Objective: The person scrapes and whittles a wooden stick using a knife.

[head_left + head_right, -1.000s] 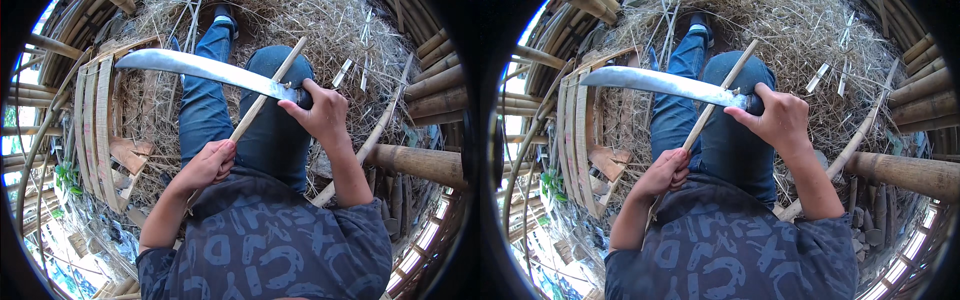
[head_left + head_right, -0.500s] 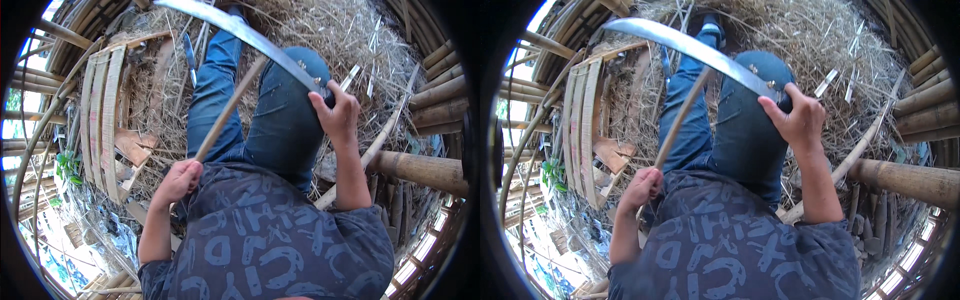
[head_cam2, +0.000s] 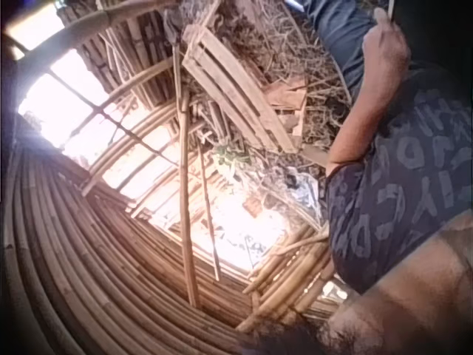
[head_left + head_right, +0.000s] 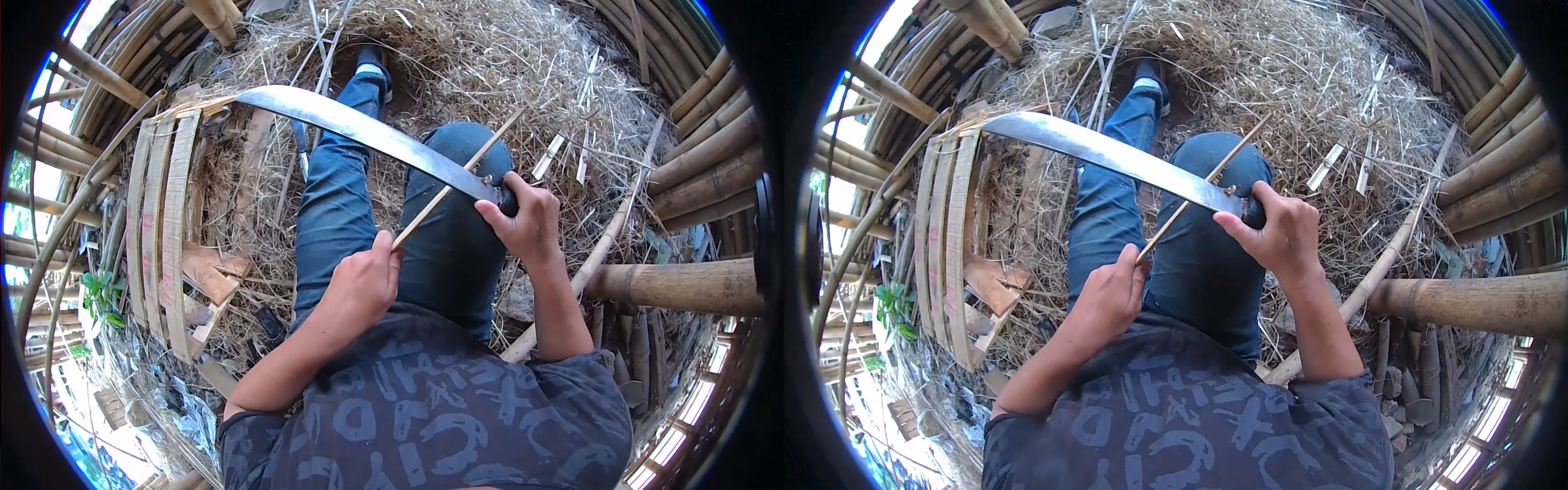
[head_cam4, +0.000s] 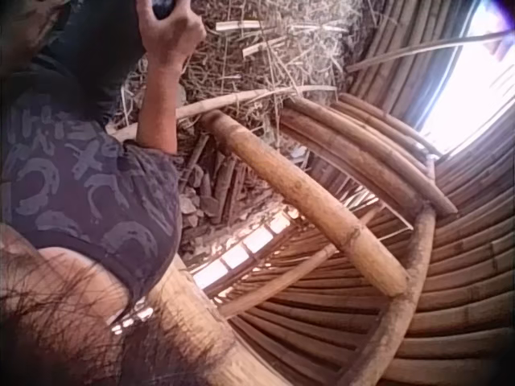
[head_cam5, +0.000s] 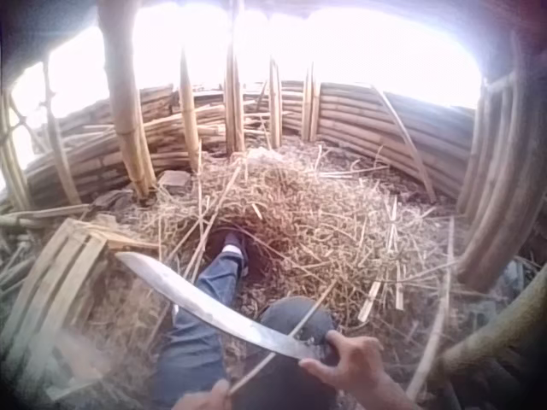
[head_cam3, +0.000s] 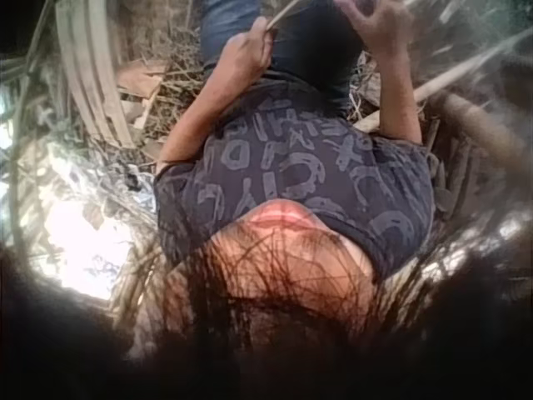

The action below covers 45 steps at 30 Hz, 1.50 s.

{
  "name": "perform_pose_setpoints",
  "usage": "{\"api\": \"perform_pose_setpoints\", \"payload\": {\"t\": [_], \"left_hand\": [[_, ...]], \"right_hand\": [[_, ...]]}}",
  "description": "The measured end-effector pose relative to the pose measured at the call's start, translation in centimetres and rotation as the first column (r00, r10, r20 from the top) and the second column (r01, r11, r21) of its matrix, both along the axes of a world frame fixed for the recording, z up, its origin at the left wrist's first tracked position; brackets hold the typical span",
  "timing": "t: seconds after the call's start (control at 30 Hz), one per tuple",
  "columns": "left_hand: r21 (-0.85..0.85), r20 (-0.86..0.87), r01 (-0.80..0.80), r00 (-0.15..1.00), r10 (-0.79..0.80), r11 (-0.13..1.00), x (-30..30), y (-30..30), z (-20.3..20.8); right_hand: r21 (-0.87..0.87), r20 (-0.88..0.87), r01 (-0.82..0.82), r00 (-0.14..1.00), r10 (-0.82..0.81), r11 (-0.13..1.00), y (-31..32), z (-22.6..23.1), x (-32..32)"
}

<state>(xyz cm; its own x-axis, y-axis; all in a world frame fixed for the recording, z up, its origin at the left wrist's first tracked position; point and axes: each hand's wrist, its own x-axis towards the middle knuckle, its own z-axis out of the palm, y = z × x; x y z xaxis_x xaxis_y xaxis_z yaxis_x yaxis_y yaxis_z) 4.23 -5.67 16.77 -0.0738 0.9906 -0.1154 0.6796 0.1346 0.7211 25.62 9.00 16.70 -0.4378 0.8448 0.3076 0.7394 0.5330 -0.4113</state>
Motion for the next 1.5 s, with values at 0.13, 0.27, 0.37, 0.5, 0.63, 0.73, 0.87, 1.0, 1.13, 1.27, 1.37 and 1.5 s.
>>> {"api": "perform_pose_setpoints", "payload": {"t": [0.13, 0.27, 0.37, 0.5, 0.63, 0.73, 0.87, 1.0, 1.13, 1.27, 1.37, 1.5], "left_hand": [[-0.005, -0.109, 0.015, 0.994, -0.016, 1.000, 0.2, 0.1, -0.4], [0.125, -0.286, 0.017, 0.958, 0.020, 0.992, 0.1, 0.1, -1.0], [0.141, -0.295, -0.014, 0.954, 0.056, 0.990, 0.1, -0.1, -0.9], [0.130, -0.273, -0.038, 0.959, 0.073, 0.991, 0.1, -0.6, -0.3], [0.126, -0.269, -0.039, 0.960, 0.072, 0.991, -0.5, -1.4, 0.2], [0.097, -0.277, -0.041, 0.959, 0.066, 0.994, -0.8, -1.6, 1.0], [0.065, -0.295, -0.051, 0.953, 0.068, 0.997, -1.0, -2.2, 2.0], [0.061, -0.306, -0.068, 0.948, 0.084, 0.996, -1.4, -3.2, 3.0], [0.088, -0.374, -0.038, 0.925, 0.068, 0.995, -1.8, -3.7, 3.1], [0.029, -0.389, -0.114, 0.914, 0.117, 0.993, -2.7, -6.7, 3.5], [0.027, -0.394, -0.088, 0.914, 0.092, 0.996, -3.2, -7.9, 3.9], [0.030, -0.390, -0.114, 0.913, 0.117, 0.993, -3.8, -9.5, 3.7]], "right_hand": [[0.027, -0.019, 0.017, 1.000, -0.017, 0.999, -0.2, 0.2, -0.4], [0.023, 0.086, 0.062, 0.994, -0.064, 0.998, -0.5, 0.8, -0.8], [0.039, 0.095, 0.058, 0.994, -0.061, 0.998, -0.3, 0.4, -0.9], [0.069, 0.066, 0.079, 0.994, -0.083, 0.995, -0.5, 0.0, -0.8], [0.061, 0.072, 0.086, 0.993, -0.090, 0.994, -0.7, -0.1, -1.1], [0.039, 0.077, 0.105, 0.991, -0.108, 0.994, -0.9, 0.2, -1.2], [0.036, 0.043, 0.107, 0.993, -0.109, 0.994, -1.0, -0.1, -1.6], [0.017, 0.018, 0.135, 0.991, -0.135, 0.991, -1.0, -0.3, -1.7], [-0.031, -0.001, 0.133, 0.991, -0.133, 0.991, -1.0, -0.3, -1.8], [-0.023, -0.026, 0.216, 0.976, -0.217, 0.976, -0.8, -1.0, -1.5], [-0.025, -0.014, 0.221, 0.975, -0.222, 0.975, -1.1, -0.5, -1.6], [-0.001, 0.067, 0.185, 0.980, -0.185, 0.983, -1.5, -0.2, -2.4]]}}
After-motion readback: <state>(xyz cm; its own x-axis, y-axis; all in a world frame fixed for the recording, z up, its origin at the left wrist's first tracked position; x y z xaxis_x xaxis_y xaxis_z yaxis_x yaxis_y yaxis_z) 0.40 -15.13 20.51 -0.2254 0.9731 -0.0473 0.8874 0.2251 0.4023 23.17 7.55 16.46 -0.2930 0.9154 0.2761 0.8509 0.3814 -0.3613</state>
